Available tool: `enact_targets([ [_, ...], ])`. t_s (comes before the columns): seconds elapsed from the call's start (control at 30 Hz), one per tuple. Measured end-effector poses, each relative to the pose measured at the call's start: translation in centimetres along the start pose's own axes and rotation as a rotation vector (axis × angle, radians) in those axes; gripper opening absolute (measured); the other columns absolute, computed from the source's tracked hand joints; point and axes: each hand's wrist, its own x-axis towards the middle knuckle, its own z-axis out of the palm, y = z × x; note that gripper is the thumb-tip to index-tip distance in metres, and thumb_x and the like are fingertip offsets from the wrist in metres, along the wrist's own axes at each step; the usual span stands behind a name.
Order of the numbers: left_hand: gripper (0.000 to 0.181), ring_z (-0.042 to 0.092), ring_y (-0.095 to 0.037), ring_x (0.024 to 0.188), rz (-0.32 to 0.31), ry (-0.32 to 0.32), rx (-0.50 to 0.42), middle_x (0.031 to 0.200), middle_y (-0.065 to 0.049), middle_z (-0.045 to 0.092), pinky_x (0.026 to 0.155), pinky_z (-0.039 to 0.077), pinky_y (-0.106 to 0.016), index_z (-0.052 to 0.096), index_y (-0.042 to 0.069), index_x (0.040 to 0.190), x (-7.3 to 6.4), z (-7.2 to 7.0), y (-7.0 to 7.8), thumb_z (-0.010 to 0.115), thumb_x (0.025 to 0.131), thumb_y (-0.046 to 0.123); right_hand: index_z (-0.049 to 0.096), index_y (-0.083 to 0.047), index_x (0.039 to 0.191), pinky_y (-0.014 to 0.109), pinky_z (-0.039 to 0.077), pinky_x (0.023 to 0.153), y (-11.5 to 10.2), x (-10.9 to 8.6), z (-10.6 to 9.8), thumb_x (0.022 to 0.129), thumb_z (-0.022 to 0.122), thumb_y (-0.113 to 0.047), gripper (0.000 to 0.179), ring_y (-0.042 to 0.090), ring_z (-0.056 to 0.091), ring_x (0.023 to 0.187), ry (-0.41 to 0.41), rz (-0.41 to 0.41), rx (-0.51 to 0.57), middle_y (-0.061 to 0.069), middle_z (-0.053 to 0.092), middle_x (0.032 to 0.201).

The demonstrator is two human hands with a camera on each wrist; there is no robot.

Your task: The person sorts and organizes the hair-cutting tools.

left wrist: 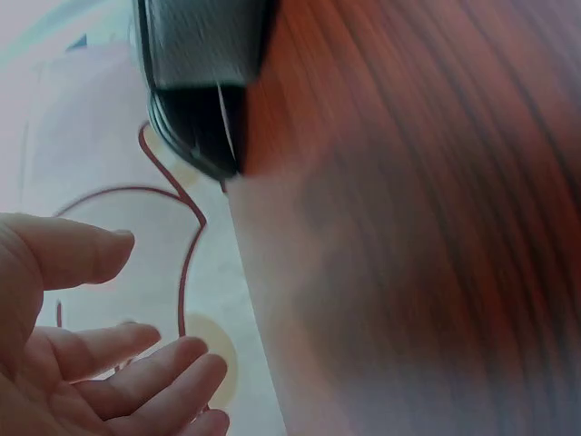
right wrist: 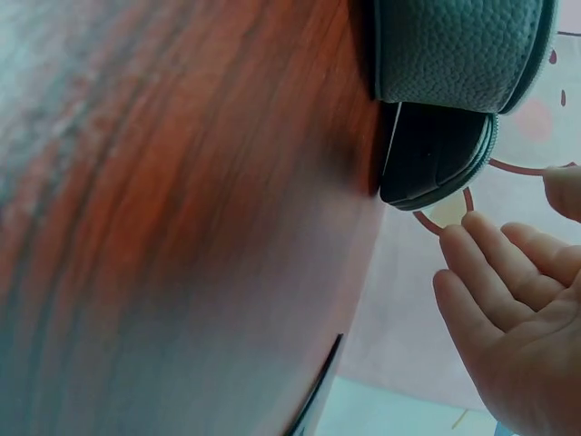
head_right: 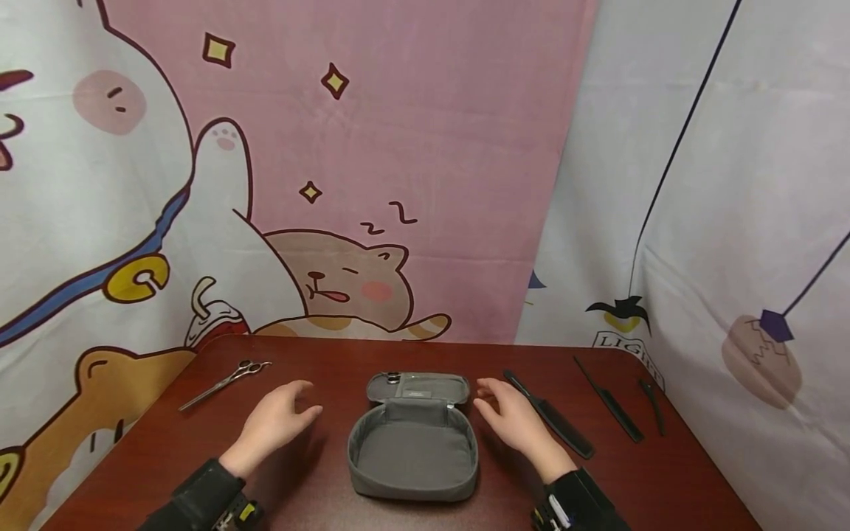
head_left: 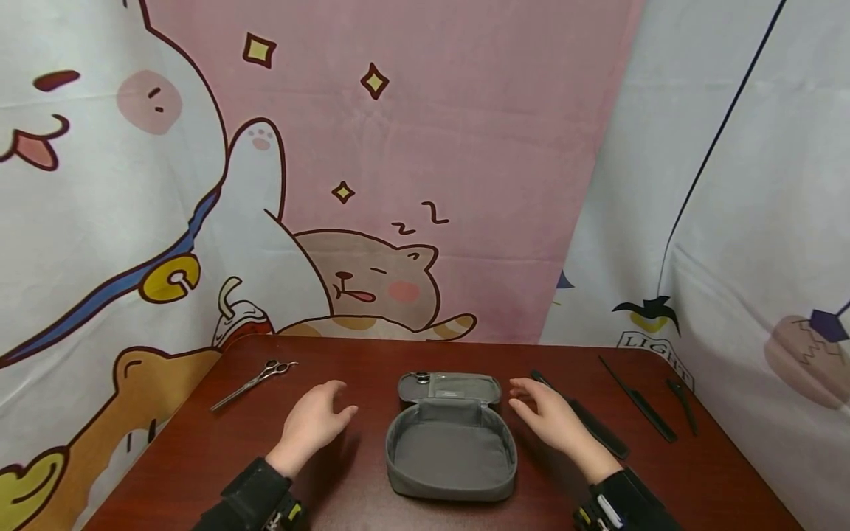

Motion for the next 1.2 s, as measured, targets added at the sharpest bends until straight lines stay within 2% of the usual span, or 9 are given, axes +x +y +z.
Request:
enact_targets([
  [0.17, 0.054, 0.062, -0.039, 0.102, -0.014, 0.064, 0.045, 0.116, -0.022, 0.064, 0.082, 0.051, -0.054, 0.060, -0.006, 0.124, 0.5, -0.6, -2.0, 0.078, 0.084, 0.024, 0.055, -0.002, 0.136, 0.053, 0.047, 0.093, -0.2, -0.7, -0.3, 0.097, 0.065, -0.018, 0.043, 0.032, 0.059, 0.116, 0.011, -0.021, -0.025, 0.011, 0.064, 0.123],
  [0.3, 0.057, 0.059, -0.045, 0.106, -0.037, 0.095, 0.061, 0.119, -0.028, 0.061, 0.085, 0.048, -0.058, 0.058, -0.008, 0.126, 1.0, -1.2, -3.6, 0.077, 0.084, 0.025, 0.054, -0.001, 0.137, 0.054, 0.046, 0.094, -0.5, -1.3, -0.5, 0.096, 0.067, -0.020, 0.047, 0.034, 0.057, 0.119, 0.015, -0.037, -0.041, 0.013, 0.061, 0.128],
  [0.57, 0.063, 0.055, -0.050, 0.109, -0.091, 0.118, 0.089, 0.124, -0.034, 0.056, 0.085, 0.047, -0.062, 0.053, -0.011, 0.130, 1.8, -2.3, -6.5, 0.076, 0.085, 0.027, 0.053, -0.002, 0.139, 0.055, 0.044, 0.096, -1.0, -2.2, -0.6, 0.094, 0.069, -0.020, 0.051, 0.036, 0.053, 0.124, -0.002, -0.070, -0.060, 0.015, 0.057, 0.134],
  [0.8, 0.063, 0.053, -0.053, 0.104, -0.139, 0.165, 0.102, 0.116, -0.037, 0.055, 0.082, 0.046, -0.064, 0.049, -0.015, 0.127, 2.6, -3.2, -8.9, 0.074, 0.085, 0.025, 0.051, -0.006, 0.142, 0.058, 0.043, 0.097, -1.2, -2.4, -0.6, 0.096, 0.066, -0.028, 0.052, 0.037, 0.049, 0.127, -0.034, -0.098, -0.058, 0.014, 0.054, 0.138],
  [1.03, 0.061, 0.050, -0.056, 0.105, -0.226, 0.128, 0.108, 0.117, -0.038, 0.051, 0.078, 0.044, -0.066, 0.049, -0.014, 0.125, 3.2, -3.9, -11.2, 0.071, 0.088, 0.028, 0.050, -0.004, 0.143, 0.057, 0.043, 0.097, -1.3, -2.4, -0.3, 0.096, 0.066, -0.031, 0.057, 0.037, 0.048, 0.129, -0.067, -0.137, -0.067, 0.014, 0.052, 0.141],
  [1.2, 0.065, 0.048, -0.057, 0.105, -0.255, 0.093, 0.133, 0.119, -0.040, 0.049, 0.078, 0.043, -0.066, 0.046, -0.015, 0.128, 3.5, -4.5, -12.5, 0.069, 0.088, 0.031, 0.049, -0.002, 0.143, 0.058, 0.042, 0.098, -1.5, -2.2, -0.1, 0.096, 0.067, -0.029, 0.057, 0.038, 0.047, 0.130, -0.081, -0.170, -0.076, 0.016, 0.050, 0.143],
])
